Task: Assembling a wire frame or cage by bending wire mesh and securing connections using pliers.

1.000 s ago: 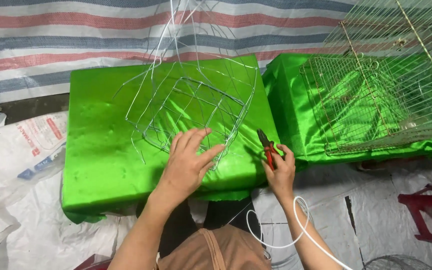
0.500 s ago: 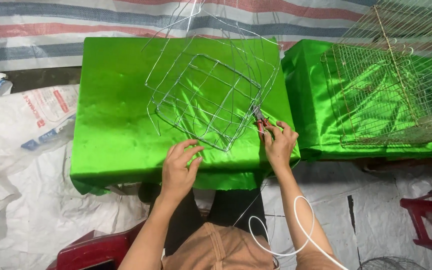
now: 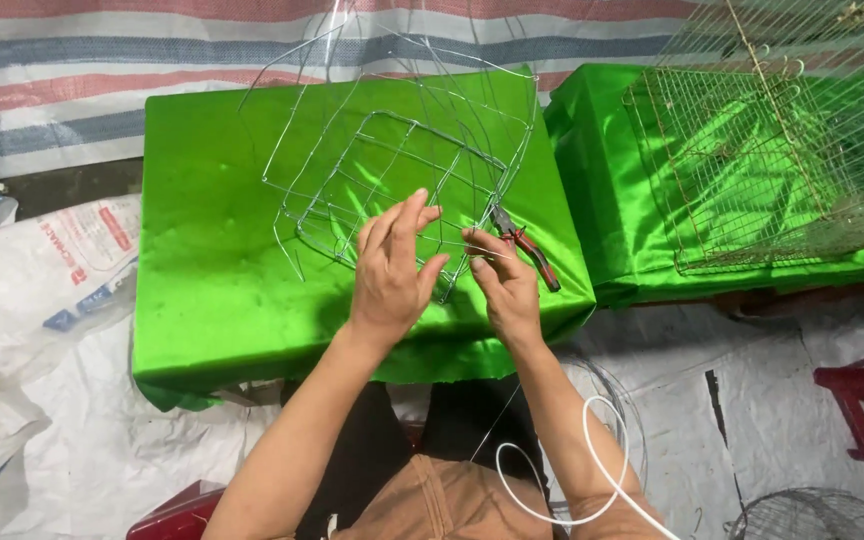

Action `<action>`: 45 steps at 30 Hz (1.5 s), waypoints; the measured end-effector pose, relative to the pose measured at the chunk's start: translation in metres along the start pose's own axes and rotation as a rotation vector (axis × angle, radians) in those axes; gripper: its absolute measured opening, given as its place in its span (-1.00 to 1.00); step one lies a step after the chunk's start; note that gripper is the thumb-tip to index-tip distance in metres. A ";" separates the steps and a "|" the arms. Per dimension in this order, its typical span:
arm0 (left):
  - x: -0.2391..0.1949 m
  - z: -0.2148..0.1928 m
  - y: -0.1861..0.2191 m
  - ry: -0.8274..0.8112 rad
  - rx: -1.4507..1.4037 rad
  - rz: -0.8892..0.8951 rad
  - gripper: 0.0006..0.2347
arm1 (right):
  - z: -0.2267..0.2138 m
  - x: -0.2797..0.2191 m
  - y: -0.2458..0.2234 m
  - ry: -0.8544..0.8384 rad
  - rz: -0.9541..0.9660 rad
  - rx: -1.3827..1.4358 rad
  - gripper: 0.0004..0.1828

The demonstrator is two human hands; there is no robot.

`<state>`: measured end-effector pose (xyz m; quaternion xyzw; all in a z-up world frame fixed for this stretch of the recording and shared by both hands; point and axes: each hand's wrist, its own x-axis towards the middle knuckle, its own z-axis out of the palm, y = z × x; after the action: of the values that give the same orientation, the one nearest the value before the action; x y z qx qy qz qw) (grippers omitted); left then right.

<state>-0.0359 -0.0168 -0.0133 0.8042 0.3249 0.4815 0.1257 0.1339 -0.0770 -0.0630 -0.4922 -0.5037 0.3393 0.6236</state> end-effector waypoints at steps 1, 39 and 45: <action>0.001 0.002 0.000 -0.008 -0.002 0.007 -0.40 | 0.003 0.001 -0.002 0.010 -0.001 0.002 -0.61; -0.006 0.022 -0.011 0.006 0.048 -0.100 -0.54 | 0.007 0.001 0.007 0.065 0.137 0.361 -0.58; -0.002 0.017 -0.007 0.018 0.030 -0.101 -0.53 | 0.011 0.005 0.003 0.122 0.186 0.372 -0.63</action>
<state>-0.0248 -0.0111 -0.0262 0.7843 0.3735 0.4766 0.1351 0.1251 -0.0683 -0.0640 -0.4326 -0.3463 0.4520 0.6990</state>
